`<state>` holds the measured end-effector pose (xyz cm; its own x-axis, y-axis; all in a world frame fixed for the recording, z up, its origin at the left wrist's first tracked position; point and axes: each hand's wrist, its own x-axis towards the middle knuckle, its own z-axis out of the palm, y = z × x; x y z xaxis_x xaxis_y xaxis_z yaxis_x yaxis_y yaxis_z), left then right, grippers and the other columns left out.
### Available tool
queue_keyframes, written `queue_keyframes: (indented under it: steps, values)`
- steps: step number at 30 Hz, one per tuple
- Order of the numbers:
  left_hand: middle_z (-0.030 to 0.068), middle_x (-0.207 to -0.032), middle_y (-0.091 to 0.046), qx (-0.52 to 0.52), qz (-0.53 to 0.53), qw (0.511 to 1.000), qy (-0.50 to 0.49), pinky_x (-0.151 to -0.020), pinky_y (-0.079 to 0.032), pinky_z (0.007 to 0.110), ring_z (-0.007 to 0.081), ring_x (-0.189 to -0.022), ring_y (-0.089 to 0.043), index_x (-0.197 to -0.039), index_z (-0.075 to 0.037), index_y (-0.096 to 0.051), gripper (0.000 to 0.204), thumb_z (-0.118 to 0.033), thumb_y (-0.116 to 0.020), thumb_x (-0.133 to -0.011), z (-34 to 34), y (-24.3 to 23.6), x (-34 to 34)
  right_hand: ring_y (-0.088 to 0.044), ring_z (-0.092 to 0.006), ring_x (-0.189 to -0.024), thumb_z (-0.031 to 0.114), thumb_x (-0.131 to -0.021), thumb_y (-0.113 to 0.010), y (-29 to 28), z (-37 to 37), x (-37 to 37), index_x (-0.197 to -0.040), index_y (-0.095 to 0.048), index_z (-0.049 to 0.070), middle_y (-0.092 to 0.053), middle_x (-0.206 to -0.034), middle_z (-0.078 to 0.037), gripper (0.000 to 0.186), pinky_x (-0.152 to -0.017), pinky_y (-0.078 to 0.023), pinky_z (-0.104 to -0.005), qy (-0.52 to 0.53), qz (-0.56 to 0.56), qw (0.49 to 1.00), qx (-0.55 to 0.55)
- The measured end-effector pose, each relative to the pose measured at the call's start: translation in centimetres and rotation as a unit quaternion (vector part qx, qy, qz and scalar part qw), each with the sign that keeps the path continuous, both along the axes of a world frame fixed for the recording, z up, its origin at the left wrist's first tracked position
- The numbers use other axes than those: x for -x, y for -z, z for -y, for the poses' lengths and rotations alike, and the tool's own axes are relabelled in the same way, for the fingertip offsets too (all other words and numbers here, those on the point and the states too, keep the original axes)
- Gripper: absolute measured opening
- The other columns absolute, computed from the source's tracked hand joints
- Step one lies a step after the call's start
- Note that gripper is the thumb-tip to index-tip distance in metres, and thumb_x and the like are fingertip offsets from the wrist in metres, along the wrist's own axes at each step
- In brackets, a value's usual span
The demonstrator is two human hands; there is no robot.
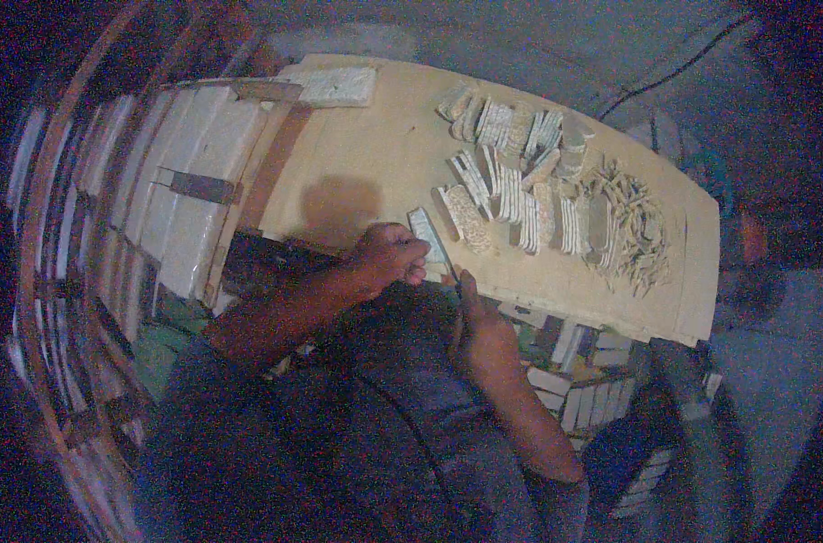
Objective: The person uses a knife to slice rectangular blocks of light-colored wood into thin strips on a wooden workbench. The person holds the block with one hand and cuts with the other, accumulating a pile of wood shavings and strips on the table.
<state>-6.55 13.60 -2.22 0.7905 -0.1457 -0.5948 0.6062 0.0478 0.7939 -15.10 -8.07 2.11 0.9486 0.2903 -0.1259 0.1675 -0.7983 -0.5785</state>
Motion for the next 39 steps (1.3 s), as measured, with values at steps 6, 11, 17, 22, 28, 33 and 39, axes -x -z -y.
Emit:
queue_keyframes:
  steps: [6,11,17,22,28,33,39]
  values:
    - [0.0159,-0.087,-0.072,0.007,0.010,1.000,-0.001,-0.065,-0.064,0.037,0.0252,-0.071,-0.073,-0.101,0.008,-0.066,0.025,-0.016,-0.073,-0.097,0.2,0.4,0.2,-0.071,-0.0503,-0.092,0.004,-0.097,-0.059,2.9,-0.9,-2.3,-0.157,-0.043,0.007,-0.070,-0.105,-0.033,0.062,-0.077,-0.057,-0.0539,-0.007,-0.024,0.999,-0.020]
    - [0.0154,-0.087,-0.073,0.032,-0.002,0.999,-0.025,-0.067,-0.064,0.038,0.0261,-0.073,-0.073,-0.099,0.006,-0.068,0.023,-0.016,-0.073,-0.097,0.1,1.3,-0.2,-0.073,-0.0488,-0.097,0.005,-0.098,-0.058,4.2,-1.2,-2.8,-0.157,-0.043,0.006,-0.070,-0.108,-0.035,0.061,-0.081,-0.058,-0.0530,-0.004,-0.051,0.998,0.020]
    - [0.0138,-0.087,-0.072,0.058,-0.017,0.998,-0.035,-0.070,-0.063,0.037,0.0244,-0.075,-0.073,-0.099,0.005,-0.068,0.021,-0.016,-0.071,-0.098,0.2,1.2,0.0,-0.072,-0.0488,-0.103,0.009,-0.101,-0.060,2.8,1.1,-0.8,-0.159,-0.042,0.008,-0.072,-0.111,-0.033,0.060,-0.083,-0.059,-0.0520,0.018,0.065,0.997,-0.026]
    - [0.0129,-0.088,-0.072,0.071,-0.007,0.997,-0.026,-0.071,-0.063,0.037,0.0237,-0.075,-0.072,-0.101,0.006,-0.068,0.022,-0.015,-0.069,-0.098,-0.1,1.3,0.0,-0.073,-0.0486,-0.096,0.005,-0.100,-0.060,0.6,-0.3,-1.5,-0.158,-0.043,0.007,-0.072,-0.107,-0.030,0.060,-0.080,-0.059,-0.0519,-0.005,0.064,0.998,-0.022]
    - [0.0129,-0.089,-0.072,0.060,0.010,0.998,-0.030,-0.071,-0.063,0.038,0.0229,-0.075,-0.072,-0.103,0.007,-0.068,0.022,-0.015,-0.069,-0.099,0.1,0.5,0.4,-0.072,-0.0475,-0.083,0.002,-0.096,-0.061,1.3,0.1,0.3,-0.156,-0.044,0.006,-0.072,-0.096,-0.028,0.062,-0.070,-0.057,-0.0544,-0.023,0.066,0.997,0.025]
    - [0.0125,-0.087,-0.071,0.053,-0.001,0.998,-0.034,-0.068,-0.062,0.037,0.0234,-0.075,-0.072,-0.102,0.007,-0.068,0.021,-0.013,-0.070,-0.098,0.1,1.0,0.3,-0.072,-0.0478,-0.083,0.003,-0.095,-0.061,1.4,-0.3,0.3,-0.156,-0.043,0.005,-0.072,-0.097,-0.029,0.063,-0.072,-0.057,-0.0548,-0.023,0.035,0.998,0.036]
    - [0.0127,-0.088,-0.071,0.032,0.003,0.999,-0.018,-0.067,-0.062,0.037,0.0233,-0.076,-0.072,-0.101,0.007,-0.068,0.021,-0.013,-0.070,-0.098,0.1,0.7,0.2,-0.072,-0.0488,-0.090,0.005,-0.097,-0.059,2.7,-1.7,-1.5,-0.157,-0.042,0.005,-0.071,-0.102,-0.032,0.063,-0.078,-0.057,-0.0558,-0.021,-0.009,0.999,0.045]
